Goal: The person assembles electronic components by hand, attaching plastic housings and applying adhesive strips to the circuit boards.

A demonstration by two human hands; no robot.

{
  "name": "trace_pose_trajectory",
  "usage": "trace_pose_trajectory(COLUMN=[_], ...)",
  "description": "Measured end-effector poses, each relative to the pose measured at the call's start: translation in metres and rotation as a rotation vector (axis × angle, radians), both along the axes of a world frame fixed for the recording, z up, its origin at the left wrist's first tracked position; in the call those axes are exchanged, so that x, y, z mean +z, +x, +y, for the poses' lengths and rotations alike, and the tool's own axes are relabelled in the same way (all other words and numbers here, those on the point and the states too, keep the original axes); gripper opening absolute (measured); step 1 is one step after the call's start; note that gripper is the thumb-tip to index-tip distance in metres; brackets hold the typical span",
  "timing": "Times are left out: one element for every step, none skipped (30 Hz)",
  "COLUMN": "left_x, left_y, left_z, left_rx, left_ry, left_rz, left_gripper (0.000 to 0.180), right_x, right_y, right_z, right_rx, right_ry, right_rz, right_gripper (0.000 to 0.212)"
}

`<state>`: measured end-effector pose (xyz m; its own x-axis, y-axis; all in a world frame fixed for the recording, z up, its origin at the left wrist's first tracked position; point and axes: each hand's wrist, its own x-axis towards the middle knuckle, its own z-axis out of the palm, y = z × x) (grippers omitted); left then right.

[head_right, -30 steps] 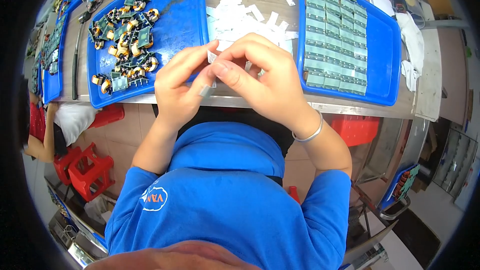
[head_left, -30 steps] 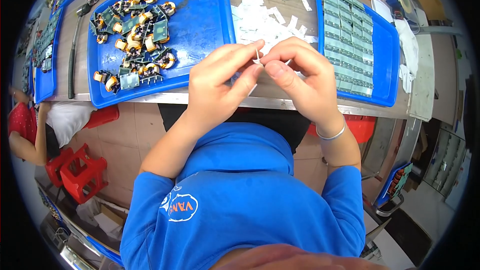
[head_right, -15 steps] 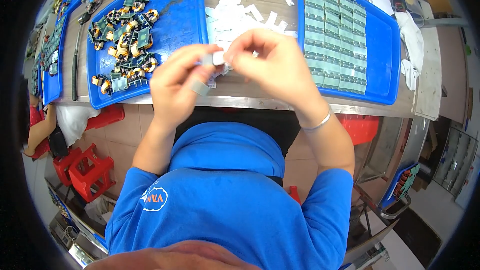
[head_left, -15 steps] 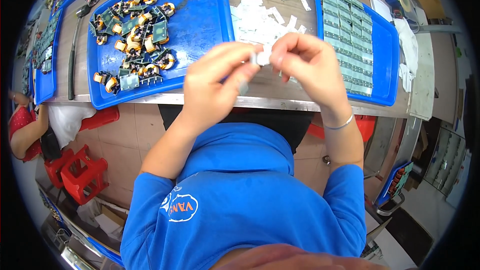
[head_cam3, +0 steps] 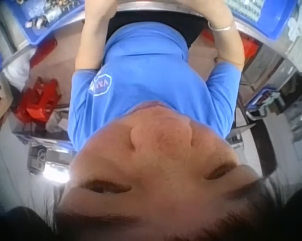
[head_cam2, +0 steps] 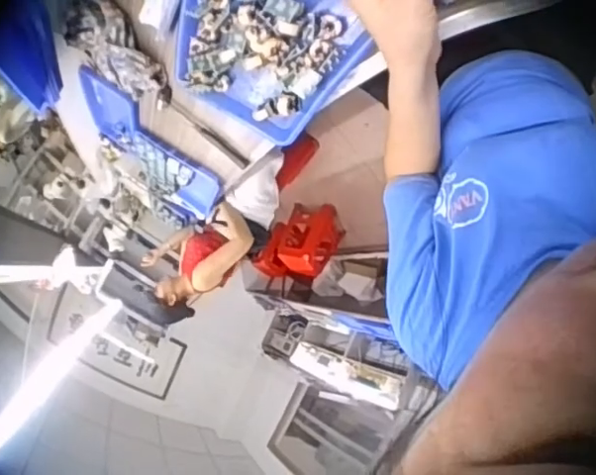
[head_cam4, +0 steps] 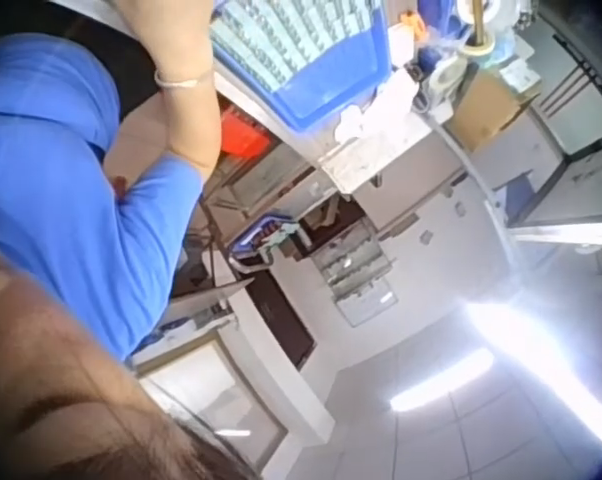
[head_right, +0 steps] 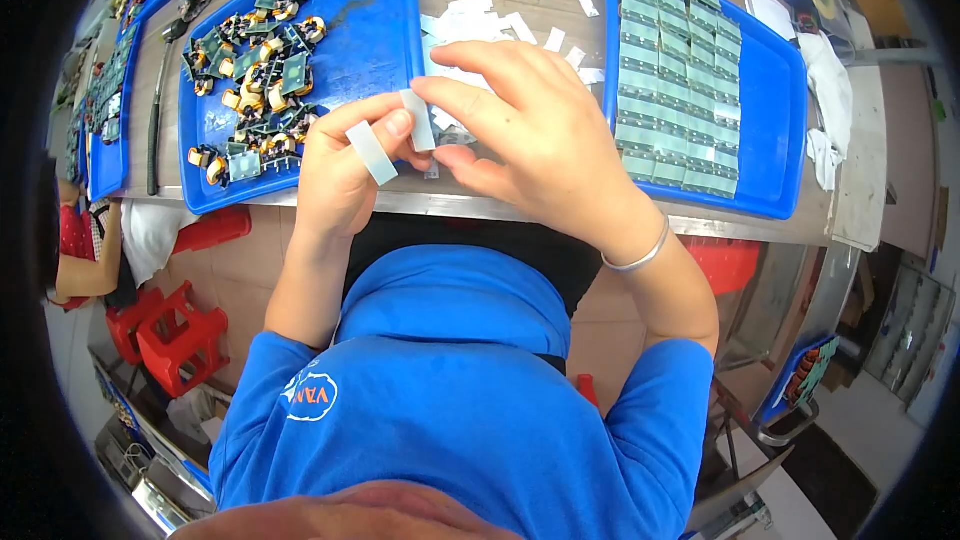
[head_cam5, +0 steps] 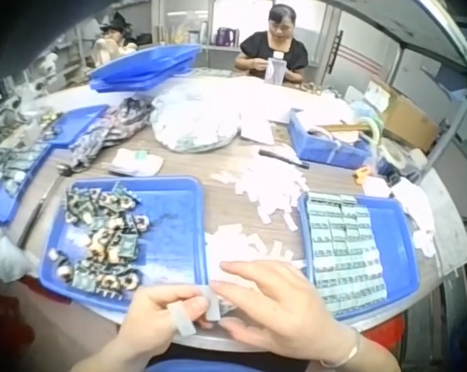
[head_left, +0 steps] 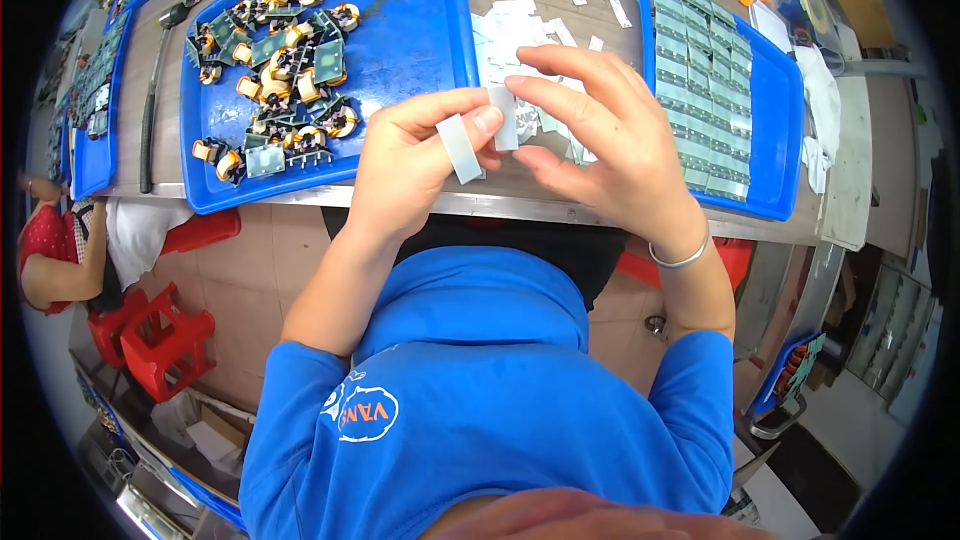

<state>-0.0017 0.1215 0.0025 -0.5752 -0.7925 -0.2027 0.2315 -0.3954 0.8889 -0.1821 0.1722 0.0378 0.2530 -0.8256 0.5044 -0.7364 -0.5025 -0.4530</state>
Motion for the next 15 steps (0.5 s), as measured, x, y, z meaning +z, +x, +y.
trace_pose_trajectory(left_x=[0.000,0.001,0.001,0.001,0.002,0.003,0.004,0.005,0.006,0.007,0.009,0.011,0.014,0.015,0.015], left_y=[0.001,0.002,0.003,0.004,0.005,0.006,0.006,0.006,0.007,0.008,0.008,0.009,0.009,0.011,0.014], left_z=[0.000,0.000,0.000,0.000,0.001,0.001,0.002,0.002,0.002,0.002,0.001,-0.001,-0.004,-0.012,-0.024], left_rx=[-0.018,-0.015,-0.050,-0.086,-0.084,-0.096,-0.109,-0.108,-0.122,-0.135,-0.135,-0.157,-0.180,-0.151,-0.120], left_ry=[0.000,-0.003,-0.010,-0.018,-0.020,-0.024,-0.028,-0.029,-0.038,-0.046,-0.048,-0.119,-0.190,-0.510,-0.830], left_rz=[-0.008,-0.009,-0.014,-0.019,-0.020,-0.038,-0.055,-0.057,-0.067,-0.077,-0.079,-0.121,-0.162,-0.271,-0.373], left_gripper=[0.025,0.025,0.024,0.024,0.024,0.024,0.023,0.023,0.023,0.024,0.024,0.025,0.026,0.027,0.028], right_x=[-0.001,-0.001,-0.001,0.000,-0.001,-0.001,-0.002,-0.002,-0.002,-0.002,-0.002,-0.003,-0.005,-0.006,-0.008], right_y=[-0.001,-0.001,0.000,0.001,0.001,0.001,0.002,0.002,0.003,0.003,0.004,0.005,0.005,0.004,0.003], right_z=[0.000,0.000,0.002,0.003,0.003,0.003,0.004,0.004,0.005,0.005,0.005,0.006,0.007,0.008,0.009], right_rx=[0.005,0.008,0.007,0.006,0.008,0.025,0.041,0.042,0.038,0.034,0.035,0.004,-0.028,-0.031,-0.091], right_ry=[-0.020,-0.022,-0.005,0.013,0.011,-0.002,-0.016,-0.017,-0.019,-0.021,-0.023,-0.031,-0.039,-0.042,-0.065], right_rz=[0.043,0.042,0.033,0.023,0.022,0.017,0.011,0.010,0.011,0.011,0.009,0.011,0.013,0.012,-0.043], right_gripper=[0.048,0.048,0.048,0.048,0.048,0.048,0.048,0.048,0.047,0.045,0.045,0.045,0.044,0.044,0.045])
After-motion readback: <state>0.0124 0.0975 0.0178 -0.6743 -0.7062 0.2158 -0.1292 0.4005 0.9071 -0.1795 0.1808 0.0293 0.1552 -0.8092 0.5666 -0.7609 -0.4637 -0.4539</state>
